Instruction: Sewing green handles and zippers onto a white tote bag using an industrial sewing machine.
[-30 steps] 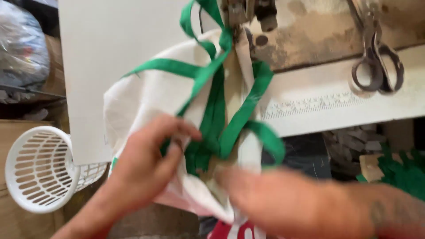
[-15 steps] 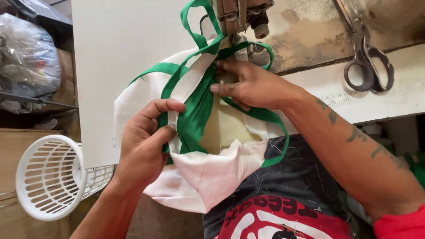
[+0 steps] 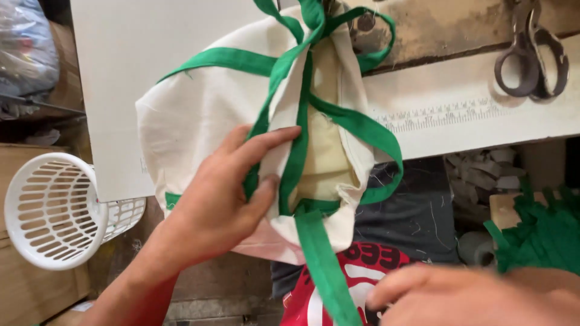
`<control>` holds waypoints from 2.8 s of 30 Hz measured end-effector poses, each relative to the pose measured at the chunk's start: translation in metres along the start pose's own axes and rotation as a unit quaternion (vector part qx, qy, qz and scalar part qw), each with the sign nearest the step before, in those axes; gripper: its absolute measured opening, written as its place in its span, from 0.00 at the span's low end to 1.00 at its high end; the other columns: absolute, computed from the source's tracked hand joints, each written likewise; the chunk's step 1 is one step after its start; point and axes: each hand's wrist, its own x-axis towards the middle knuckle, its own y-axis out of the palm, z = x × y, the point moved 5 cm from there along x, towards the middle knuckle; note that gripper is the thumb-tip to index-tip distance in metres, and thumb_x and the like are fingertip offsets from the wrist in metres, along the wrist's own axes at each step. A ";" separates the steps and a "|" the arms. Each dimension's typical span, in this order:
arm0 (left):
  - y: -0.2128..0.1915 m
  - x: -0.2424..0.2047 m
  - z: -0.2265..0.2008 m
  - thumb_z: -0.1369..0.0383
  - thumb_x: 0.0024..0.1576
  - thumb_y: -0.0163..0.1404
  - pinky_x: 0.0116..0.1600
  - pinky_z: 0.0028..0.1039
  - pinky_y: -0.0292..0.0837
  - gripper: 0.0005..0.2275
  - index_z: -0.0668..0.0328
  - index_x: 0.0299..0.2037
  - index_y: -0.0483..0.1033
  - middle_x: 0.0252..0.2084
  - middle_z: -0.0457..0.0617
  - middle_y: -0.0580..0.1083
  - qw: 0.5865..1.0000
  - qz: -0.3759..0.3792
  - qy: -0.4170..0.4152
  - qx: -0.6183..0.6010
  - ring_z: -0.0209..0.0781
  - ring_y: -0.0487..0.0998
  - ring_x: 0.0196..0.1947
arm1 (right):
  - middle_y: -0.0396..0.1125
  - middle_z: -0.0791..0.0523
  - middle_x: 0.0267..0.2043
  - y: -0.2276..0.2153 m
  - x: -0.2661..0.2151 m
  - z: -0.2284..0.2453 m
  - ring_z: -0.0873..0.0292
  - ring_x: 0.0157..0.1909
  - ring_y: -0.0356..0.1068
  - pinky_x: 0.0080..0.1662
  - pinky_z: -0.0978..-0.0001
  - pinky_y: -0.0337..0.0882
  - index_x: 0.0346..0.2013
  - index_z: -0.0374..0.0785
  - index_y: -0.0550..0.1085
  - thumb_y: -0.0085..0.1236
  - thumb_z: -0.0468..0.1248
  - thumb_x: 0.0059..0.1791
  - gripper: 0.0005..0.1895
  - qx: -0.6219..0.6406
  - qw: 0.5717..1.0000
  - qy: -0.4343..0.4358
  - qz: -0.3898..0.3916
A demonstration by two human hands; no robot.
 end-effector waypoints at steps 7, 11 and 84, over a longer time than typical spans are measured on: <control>0.037 -0.018 -0.028 0.76 0.58 0.50 0.68 0.47 0.61 0.34 0.37 0.76 0.61 0.56 0.49 0.79 0.996 0.075 -0.009 0.038 0.39 0.67 0.14 | 0.49 0.49 0.38 -0.113 -0.105 -0.109 0.53 0.35 0.47 0.38 0.51 0.56 0.61 0.19 0.69 0.47 0.10 0.59 0.17 -0.358 0.783 0.267 -0.432; 0.034 -0.013 -0.016 0.77 0.50 0.47 0.38 0.28 0.71 0.27 0.46 0.61 0.83 0.41 0.48 0.75 0.999 -0.031 -0.037 -0.002 0.40 0.76 0.33 | 0.76 0.40 0.51 -0.042 0.032 -0.006 0.44 0.54 0.80 0.60 0.59 0.82 0.51 0.23 0.75 0.66 0.21 0.55 0.11 -0.399 0.839 0.003 -0.369; 0.048 0.032 -0.020 0.87 0.48 0.52 0.36 0.43 0.85 0.34 0.73 0.71 0.66 0.72 0.76 0.62 0.896 0.070 0.158 0.410 0.58 0.86 0.37 | 0.64 0.40 0.39 0.043 -0.105 -0.043 0.43 0.38 0.76 0.45 0.63 0.76 0.49 0.31 0.63 0.53 0.21 0.62 0.08 -0.315 0.591 0.031 -0.742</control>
